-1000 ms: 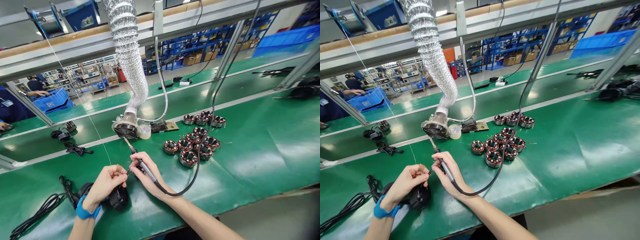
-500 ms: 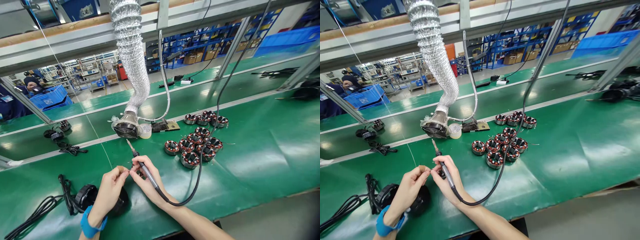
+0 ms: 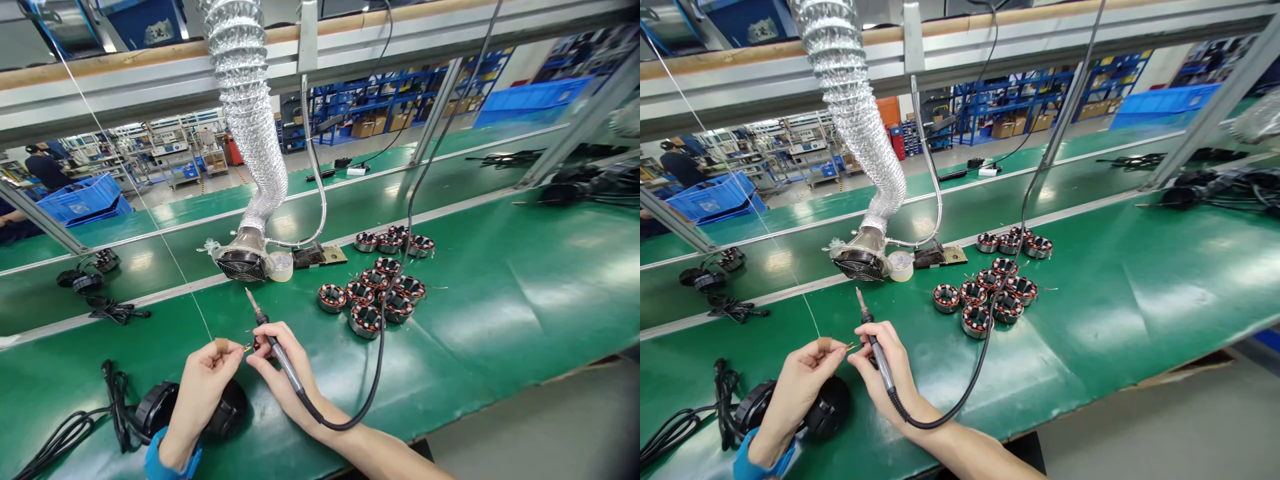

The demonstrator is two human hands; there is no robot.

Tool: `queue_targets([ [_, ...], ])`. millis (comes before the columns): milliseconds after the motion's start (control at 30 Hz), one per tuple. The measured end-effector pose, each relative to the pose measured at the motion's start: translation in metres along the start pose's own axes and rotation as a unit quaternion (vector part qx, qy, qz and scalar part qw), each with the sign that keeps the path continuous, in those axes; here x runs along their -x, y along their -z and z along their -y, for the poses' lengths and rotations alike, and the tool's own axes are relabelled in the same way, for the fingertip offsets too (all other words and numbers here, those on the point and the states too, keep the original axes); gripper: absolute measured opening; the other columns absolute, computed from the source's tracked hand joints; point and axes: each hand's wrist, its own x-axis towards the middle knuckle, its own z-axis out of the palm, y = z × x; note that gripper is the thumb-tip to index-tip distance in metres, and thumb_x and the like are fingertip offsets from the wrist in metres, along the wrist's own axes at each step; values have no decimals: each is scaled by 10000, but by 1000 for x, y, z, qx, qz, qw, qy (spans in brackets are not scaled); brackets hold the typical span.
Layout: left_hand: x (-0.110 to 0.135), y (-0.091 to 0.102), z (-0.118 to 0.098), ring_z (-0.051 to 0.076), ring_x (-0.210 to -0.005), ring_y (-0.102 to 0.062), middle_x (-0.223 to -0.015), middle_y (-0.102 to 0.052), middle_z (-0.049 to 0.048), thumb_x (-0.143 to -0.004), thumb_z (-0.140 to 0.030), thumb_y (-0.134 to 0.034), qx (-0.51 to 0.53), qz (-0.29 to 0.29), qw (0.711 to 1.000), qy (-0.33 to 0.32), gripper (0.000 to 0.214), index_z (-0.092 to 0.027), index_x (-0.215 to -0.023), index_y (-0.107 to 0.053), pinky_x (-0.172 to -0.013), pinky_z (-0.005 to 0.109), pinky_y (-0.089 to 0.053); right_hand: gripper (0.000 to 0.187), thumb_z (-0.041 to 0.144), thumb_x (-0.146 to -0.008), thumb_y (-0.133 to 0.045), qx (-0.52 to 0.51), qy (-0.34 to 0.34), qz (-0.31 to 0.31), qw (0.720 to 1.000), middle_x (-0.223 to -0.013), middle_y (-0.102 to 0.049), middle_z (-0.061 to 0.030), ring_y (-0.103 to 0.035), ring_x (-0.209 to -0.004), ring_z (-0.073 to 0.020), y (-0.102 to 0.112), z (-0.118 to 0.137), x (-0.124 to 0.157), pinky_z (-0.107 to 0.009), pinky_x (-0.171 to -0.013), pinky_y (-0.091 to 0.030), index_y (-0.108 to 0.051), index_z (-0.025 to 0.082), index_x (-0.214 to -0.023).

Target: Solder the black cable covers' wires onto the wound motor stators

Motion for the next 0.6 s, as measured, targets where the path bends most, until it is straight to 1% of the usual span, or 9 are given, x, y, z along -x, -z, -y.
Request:
queue_targets([
  [67,-1,0,0,168,-725,-584,-774,-684,46,-759,-428,-701,1,-13,1000,0,280,-152,-800,-695,-683,248,-461,348,74,-815,-642,37,31,0,999,-982,-524,-3,-618,-731,-100,1,3,0,-232,-727,-536,-581,264,-1099],
  [133,-1,1,-1,163,-703,-579,-746,-676,38,-757,-412,-691,-5,-15,1000,0,263,-151,-791,-691,-665,244,-461,390,114,-812,-679,94,86,3,992,-1038,-535,-33,-621,-835,-141,3,7,-3,-270,-787,-539,-568,268,-1153],
  [200,1,0,-2,166,-709,-587,-751,-676,33,-748,-382,-690,-2,-2,1000,-6,234,-150,-781,-682,-673,246,-468,461,148,-810,-707,134,136,28,981,-1121,-531,-62,-605,-953,-179,2,11,-7,-305,-856,-531,-544,278,-1221],
  [267,3,-2,-4,177,-749,-602,-779,-679,32,-745,-356,-687,8,20,1000,-12,211,-150,-790,-673,-710,254,-477,477,129,-840,-667,132,159,66,976,-1167,-516,-70,-602,-975,-172,-2,13,-12,-302,-878,-526,-522,290,-1264],
  [367,5,-2,-5,185,-773,-596,-783,-659,25,-787,-377,-655,9,45,999,-9,229,-150,-813,-661,-721,259,-469,448,48,-875,-556,105,163,99,976,-1125,-511,-53,-609,-886,-126,-9,13,-16,-264,-849,-527,-531,290,-1251],
  [467,5,3,-7,170,-742,-555,-765,-629,20,-841,-414,-607,-31,50,998,-19,268,-153,-787,-641,-696,254,-440,407,27,-882,-517,98,146,89,980,-1052,-504,-37,-607,-827,-112,-10,10,-18,-253,-815,-529,-554,277,-1202],
  [533,4,7,-7,163,-753,-534,-774,-619,19,-864,-414,-592,-62,60,996,-38,272,-159,-776,-631,-717,253,-422,386,29,-890,-507,91,128,77,985,-1033,-490,-32,-613,-789,-102,-7,8,-18,-245,-779,-536,-551,271,-1188],
  [600,4,11,-8,159,-769,-534,-774,-610,19,-879,-419,-580,-63,80,994,-40,275,-164,-783,-620,-737,252,-417,376,32,-891,-506,84,115,69,987,-1042,-481,-31,-619,-758,-91,-4,7,-17,-233,-749,-542,-547,268,-1180],
])
